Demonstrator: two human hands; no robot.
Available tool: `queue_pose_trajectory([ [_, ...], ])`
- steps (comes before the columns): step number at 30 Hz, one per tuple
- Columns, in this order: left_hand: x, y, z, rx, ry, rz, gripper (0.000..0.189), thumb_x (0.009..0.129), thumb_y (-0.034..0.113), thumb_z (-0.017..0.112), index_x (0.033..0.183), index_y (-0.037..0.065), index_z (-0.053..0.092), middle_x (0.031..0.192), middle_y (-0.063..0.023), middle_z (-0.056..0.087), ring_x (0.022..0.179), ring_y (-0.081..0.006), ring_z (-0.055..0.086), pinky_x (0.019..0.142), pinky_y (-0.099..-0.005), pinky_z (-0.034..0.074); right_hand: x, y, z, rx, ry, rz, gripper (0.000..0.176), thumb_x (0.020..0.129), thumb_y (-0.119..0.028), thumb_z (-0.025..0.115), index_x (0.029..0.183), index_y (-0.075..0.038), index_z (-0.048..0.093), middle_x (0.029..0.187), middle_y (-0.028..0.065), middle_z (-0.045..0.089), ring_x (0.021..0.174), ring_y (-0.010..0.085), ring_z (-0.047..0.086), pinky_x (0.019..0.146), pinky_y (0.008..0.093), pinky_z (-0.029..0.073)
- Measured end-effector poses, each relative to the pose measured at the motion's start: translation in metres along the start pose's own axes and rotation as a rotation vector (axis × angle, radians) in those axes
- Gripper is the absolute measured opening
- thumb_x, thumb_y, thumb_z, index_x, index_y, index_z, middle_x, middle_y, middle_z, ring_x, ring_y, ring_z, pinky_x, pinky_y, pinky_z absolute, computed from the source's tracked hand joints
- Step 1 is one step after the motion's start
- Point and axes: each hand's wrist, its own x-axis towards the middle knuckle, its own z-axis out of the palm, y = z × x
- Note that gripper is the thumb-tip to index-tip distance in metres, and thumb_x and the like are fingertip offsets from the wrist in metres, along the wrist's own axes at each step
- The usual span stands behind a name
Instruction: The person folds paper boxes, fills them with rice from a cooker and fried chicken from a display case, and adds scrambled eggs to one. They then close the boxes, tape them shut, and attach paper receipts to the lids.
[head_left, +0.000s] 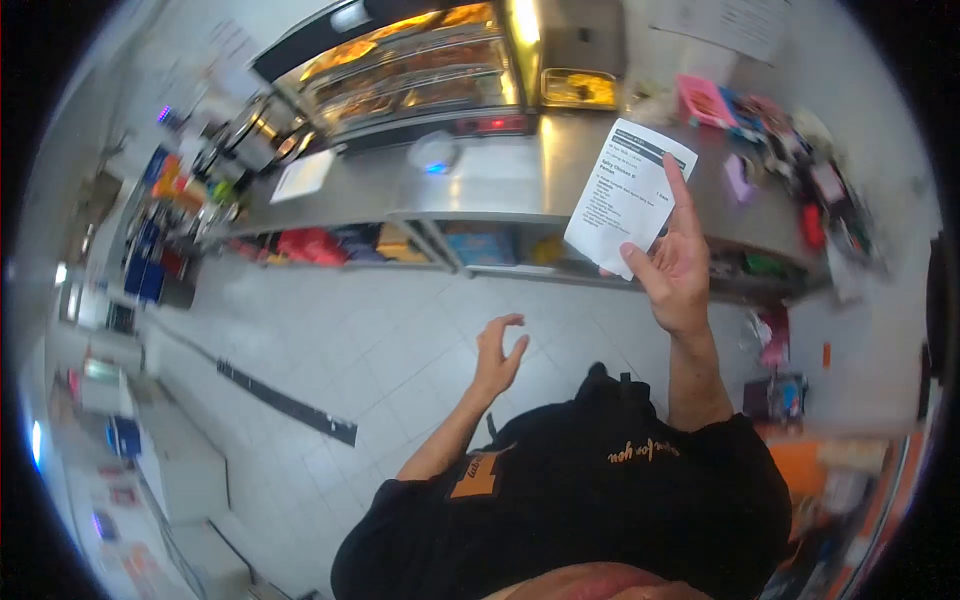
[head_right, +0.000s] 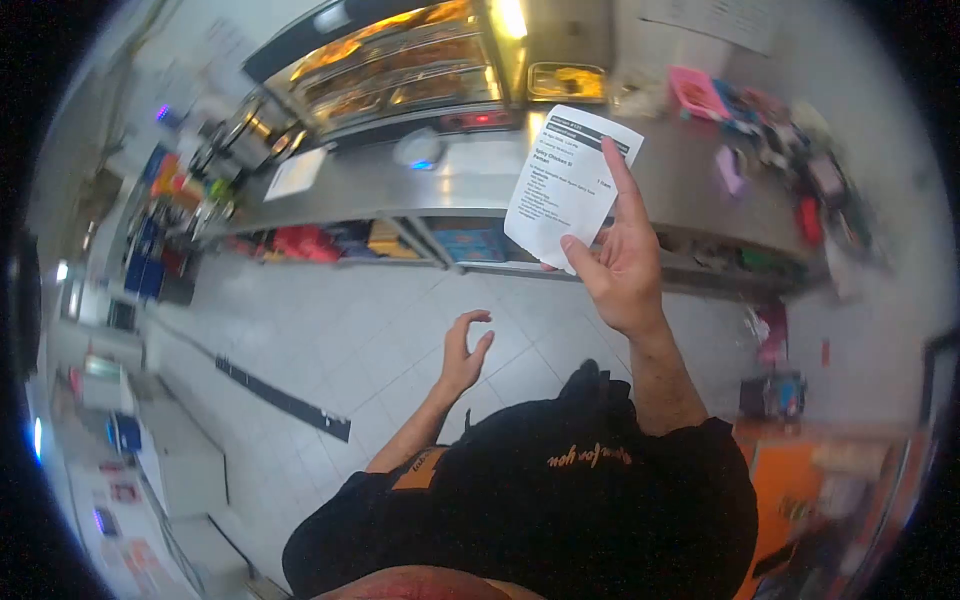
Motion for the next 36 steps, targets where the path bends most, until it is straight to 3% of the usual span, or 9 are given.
queue_pose_trajectory([
  [8,0.067,-0.075,-0.138,-0.812,0.384,-0.109,0.062,0.093,0.014,0.062,0.145,0.010,0.029,0.120,-0.0113,0.062,0.107,-0.0242,0.061,0.092,-0.0394,0.046,0.097,0.180,0.164,-0.080,-0.524,0.374,0.079,0.085,0.010,0.054,0.154,-0.005,0.017,0.154,0.0181,0.028,0.126,0.0280,0.052,0.079,0.0326,0.059],
  [12,0.109,-0.105,-0.241,-0.699,0.618,-0.214,0.092,0.090,0.004,0.064,0.153,0.012,-0.002,0.120,-0.0172,0.060,0.105,-0.0236,0.063,0.088,-0.0380,0.053,0.129,0.302,0.267,-0.279,-1.338,0.092,0.081,0.089,-0.010,0.063,0.155,-0.010,0.015,0.154,0.0225,0.029,0.135,0.0323,0.040,0.102,0.0376,0.046],
  [13,0.109,-0.137,-0.265,-0.639,0.726,-0.215,0.096,0.086,-0.005,0.066,0.153,0.009,-0.002,0.119,-0.0209,0.059,0.102,-0.0235,0.065,0.086,-0.0349,0.055,0.142,0.317,0.299,-0.167,-1.471,0.287,0.083,0.089,-0.013,0.065,0.155,-0.011,0.015,0.153,0.0231,0.030,0.136,0.0330,0.040,0.106,0.0389,0.042],
  [15,0.086,-0.181,-0.316,-0.399,0.949,-0.283,0.090,0.085,-0.006,0.066,0.153,0.008,0.008,0.127,-0.0190,0.051,0.111,-0.0259,0.059,0.097,-0.0364,0.049,0.165,0.347,0.358,-0.093,-1.676,0.505,0.083,0.090,-0.024,0.066,0.155,-0.014,0.016,0.151,0.0243,0.033,0.136,0.0360,0.040,0.112,0.0418,0.034],
  [17,0.047,-0.228,-0.370,0.038,1.195,-0.417,0.070,0.089,-0.002,0.063,0.149,0.002,0.026,0.118,-0.0173,0.061,0.108,-0.0218,0.060,0.091,-0.0328,0.051,0.180,0.398,0.423,-0.191,-1.801,0.309,0.080,0.091,-0.029,0.065,0.155,-0.014,0.018,0.150,0.0238,0.035,0.132,0.0373,0.043,0.110,0.0422,0.037],
  [19,-0.019,-0.273,-0.397,0.101,1.305,-0.698,0.042,0.091,0.003,0.062,0.131,-0.004,0.053,0.116,-0.0155,0.063,0.110,-0.0201,0.058,0.091,-0.0317,0.050,0.194,0.442,0.476,-0.212,-1.916,0.118,0.076,0.092,-0.038,0.062,0.152,-0.012,0.024,0.147,0.0229,0.041,0.127,0.0394,0.048,0.108,0.0431,0.040],
  [22,-0.099,-0.319,-0.412,-0.056,1.641,-0.864,0.027,0.092,0.007,0.063,0.117,-0.005,0.063,0.111,-0.0155,0.065,0.102,-0.0191,0.062,0.086,-0.0297,0.051,0.216,0.505,0.571,-0.214,-2.156,0.187,0.075,0.092,-0.038,0.065,0.151,-0.011,0.029,0.145,0.0243,0.043,0.124,0.0361,0.052,0.102,0.0418,0.045],
  [29,-0.094,-0.453,-0.573,-0.188,1.847,-0.919,0.033,0.082,-0.003,0.071,0.114,-0.005,0.065,0.110,-0.0126,0.066,0.100,-0.0184,0.062,0.087,-0.0290,0.050,0.259,0.646,0.798,-0.330,-2.075,0.162,0.069,0.090,-0.042,0.066,0.147,-0.012,0.038,0.135,0.0231,0.053,0.113,0.0342,0.060,0.095,0.0401,0.049],
  [36,0.107,-0.658,-0.866,-0.086,1.341,-0.717,0.024,0.088,0.009,0.068,0.109,-0.002,0.070,0.109,-0.0117,0.070,0.103,-0.0192,0.063,0.097,-0.0305,0.043,0.371,0.797,0.952,-0.407,-1.811,0.523,0.064,0.091,-0.042,0.064,0.143,-0.012,0.044,0.128,0.0218,0.058,0.107,0.0309,0.063,0.092,0.0386,0.049],
])
